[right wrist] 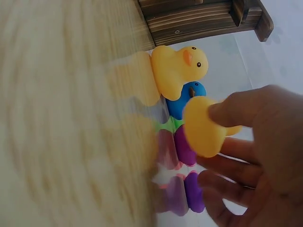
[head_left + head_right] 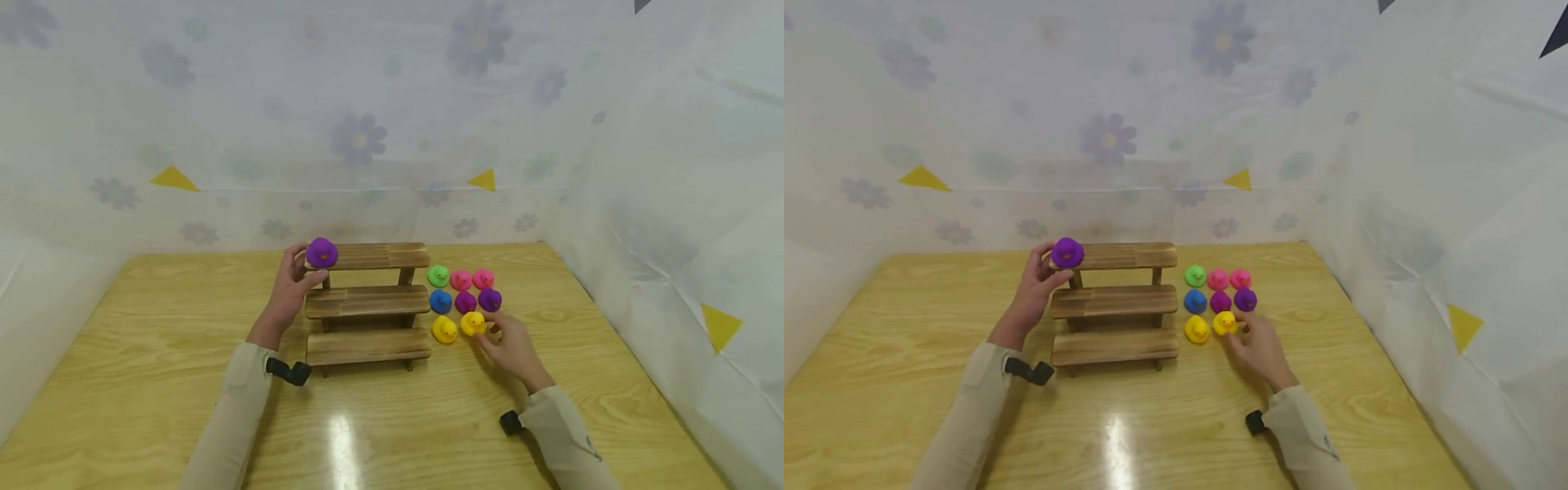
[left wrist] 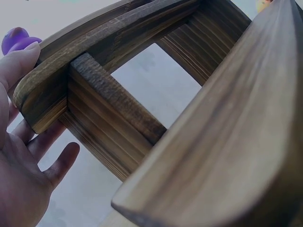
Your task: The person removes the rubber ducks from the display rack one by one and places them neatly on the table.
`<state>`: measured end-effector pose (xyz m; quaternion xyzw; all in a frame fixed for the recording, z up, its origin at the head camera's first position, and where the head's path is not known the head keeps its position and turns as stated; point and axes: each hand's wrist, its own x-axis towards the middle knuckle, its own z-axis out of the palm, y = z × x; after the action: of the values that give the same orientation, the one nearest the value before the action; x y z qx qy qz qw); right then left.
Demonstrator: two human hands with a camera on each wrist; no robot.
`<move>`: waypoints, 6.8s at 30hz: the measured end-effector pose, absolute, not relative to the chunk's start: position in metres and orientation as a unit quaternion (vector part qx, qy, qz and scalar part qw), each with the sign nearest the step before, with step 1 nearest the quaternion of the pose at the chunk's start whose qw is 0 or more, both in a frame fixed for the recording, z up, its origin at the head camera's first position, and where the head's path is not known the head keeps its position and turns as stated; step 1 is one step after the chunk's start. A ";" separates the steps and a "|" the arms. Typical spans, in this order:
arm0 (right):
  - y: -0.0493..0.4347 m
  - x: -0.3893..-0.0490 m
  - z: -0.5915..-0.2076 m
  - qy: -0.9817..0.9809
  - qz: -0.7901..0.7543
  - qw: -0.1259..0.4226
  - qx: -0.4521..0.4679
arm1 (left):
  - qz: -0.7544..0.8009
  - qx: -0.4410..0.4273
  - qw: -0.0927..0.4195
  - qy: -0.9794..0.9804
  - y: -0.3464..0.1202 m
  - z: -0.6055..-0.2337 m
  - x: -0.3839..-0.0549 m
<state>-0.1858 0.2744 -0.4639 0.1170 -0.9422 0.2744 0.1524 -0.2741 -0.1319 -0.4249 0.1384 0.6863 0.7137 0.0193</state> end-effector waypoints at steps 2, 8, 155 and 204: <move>0.277 -0.186 -0.465 -0.947 0.276 0.119 0.113 | 0.714 0.143 0.018 0.685 -0.131 -0.424 -0.274; 0.280 -0.186 -0.466 -0.947 0.291 0.074 0.112 | 0.716 0.143 0.013 0.683 -0.131 -0.424 -0.272; 0.192 -0.217 -0.385 -0.854 0.347 0.322 0.216 | 0.708 0.143 0.040 0.690 -0.127 -0.430 -0.278; 0.324 -0.170 -0.482 -0.928 0.358 0.104 0.017 | 0.709 0.141 0.049 0.689 -0.125 -0.428 -0.279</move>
<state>-0.1701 0.3242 -0.4821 0.0169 -0.9277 0.3583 0.1035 -0.2786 -0.1252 -0.4281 0.1411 0.6891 0.7091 0.0493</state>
